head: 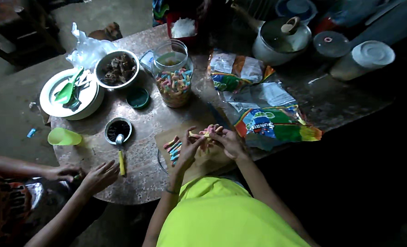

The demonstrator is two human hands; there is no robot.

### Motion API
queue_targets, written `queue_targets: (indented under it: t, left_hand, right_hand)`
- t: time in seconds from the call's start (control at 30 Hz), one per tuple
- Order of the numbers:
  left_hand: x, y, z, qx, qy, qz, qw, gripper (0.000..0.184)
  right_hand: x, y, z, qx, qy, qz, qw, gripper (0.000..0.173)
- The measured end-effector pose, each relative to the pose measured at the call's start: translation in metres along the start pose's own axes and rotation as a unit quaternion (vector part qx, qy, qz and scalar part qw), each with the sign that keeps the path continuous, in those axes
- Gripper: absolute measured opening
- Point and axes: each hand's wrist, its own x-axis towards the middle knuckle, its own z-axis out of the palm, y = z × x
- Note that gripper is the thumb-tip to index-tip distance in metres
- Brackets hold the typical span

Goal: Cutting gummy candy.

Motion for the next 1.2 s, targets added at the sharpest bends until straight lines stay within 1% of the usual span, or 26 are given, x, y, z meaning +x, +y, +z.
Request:
queue_targets:
  t: [0.07,0.13,0.23,0.27,0.33,0.4,0.57,0.63,0.73,0.77,0.83,0.87,0.93,0.97,1.03,1.07,1.1,1.13,1.2]
  left_hand:
    - [-0.001,0.003,0.000,-0.030,0.003,-0.031,0.999,0.056]
    - [-0.002,0.004,-0.002,-0.055,0.004,-0.053,0.997,0.058]
    - [-0.002,0.007,-0.002,-0.054,0.006,-0.058,0.997,0.064]
    - [-0.003,0.009,-0.002,-0.042,0.006,-0.048,0.998,0.065]
    - [-0.002,0.006,-0.004,-0.009,0.017,-0.004,1.000,0.064]
    - [0.001,-0.001,-0.007,0.028,0.025,0.048,0.998,0.059]
    - [0.006,-0.008,-0.018,0.142,0.009,0.127,0.982,0.045]
    - [0.006,-0.006,-0.019,0.197,-0.001,0.145,0.970,0.039]
    - [0.006,-0.002,-0.015,0.256,-0.021,0.111,0.960,0.037]
    - [0.006,-0.001,-0.013,0.255,-0.029,0.092,0.962,0.037]
    - [0.008,-0.001,-0.007,0.212,-0.030,0.051,0.975,0.038]
    - [0.010,-0.002,-0.004,0.174,-0.025,0.027,0.984,0.039]
    - [0.014,-0.008,0.001,0.086,-0.009,-0.019,0.996,0.040]
    - [0.015,-0.013,0.002,0.048,-0.003,-0.037,0.998,0.037]
    - [0.017,-0.020,0.003,-0.003,0.009,-0.068,0.998,0.033]
    - [0.017,-0.021,0.003,-0.015,0.012,-0.079,0.997,0.032]
    - [0.017,-0.023,0.003,-0.020,0.012,-0.084,0.996,0.032]
    - [0.016,-0.025,0.003,-0.024,0.010,-0.087,0.996,0.033]
    - [0.016,-0.030,0.005,-0.031,0.004,-0.083,0.996,0.035]
  right_hand:
    - [0.001,-0.001,-0.005,0.002,-0.010,-0.001,1.000,0.020]
    - [0.004,0.001,-0.009,0.032,-0.015,0.011,0.999,0.017]
    - [0.006,0.005,-0.012,0.105,-0.013,0.054,0.993,0.011]
    - [0.006,0.006,-0.012,0.124,-0.010,0.073,0.990,0.010]
    - [0.007,0.010,-0.012,0.145,0.004,0.098,0.985,0.009]
    - [0.007,0.014,-0.013,0.146,0.001,0.106,0.984,0.007]
    - [0.006,0.011,-0.018,0.127,0.011,0.110,0.986,0.005]
    - [0.007,0.011,-0.017,0.124,0.045,0.080,0.988,0.002]
    - [0.008,0.019,-0.011,0.096,0.123,-0.030,0.987,0.013]
    - [0.011,0.021,-0.011,0.079,0.131,-0.063,0.986,0.016]
    - [0.015,0.025,-0.013,0.006,0.139,-0.099,0.985,0.021]
    - [0.018,0.027,-0.016,-0.059,0.138,-0.118,0.982,0.028]
    - [0.020,0.031,-0.019,-0.204,0.123,-0.176,0.955,0.050]
    - [0.019,0.031,-0.019,-0.260,0.107,-0.206,0.937,0.057]
    - [0.017,0.031,-0.019,-0.335,0.072,-0.252,0.905,0.064]
    - [0.018,0.029,-0.019,-0.353,0.059,-0.264,0.896,0.068]
    - [0.019,0.028,-0.019,-0.362,0.041,-0.271,0.891,0.067]
    - [0.018,0.027,-0.020,-0.363,0.019,-0.270,0.891,0.061]
    - [0.023,0.032,-0.021,-0.349,-0.020,-0.287,0.892,0.042]
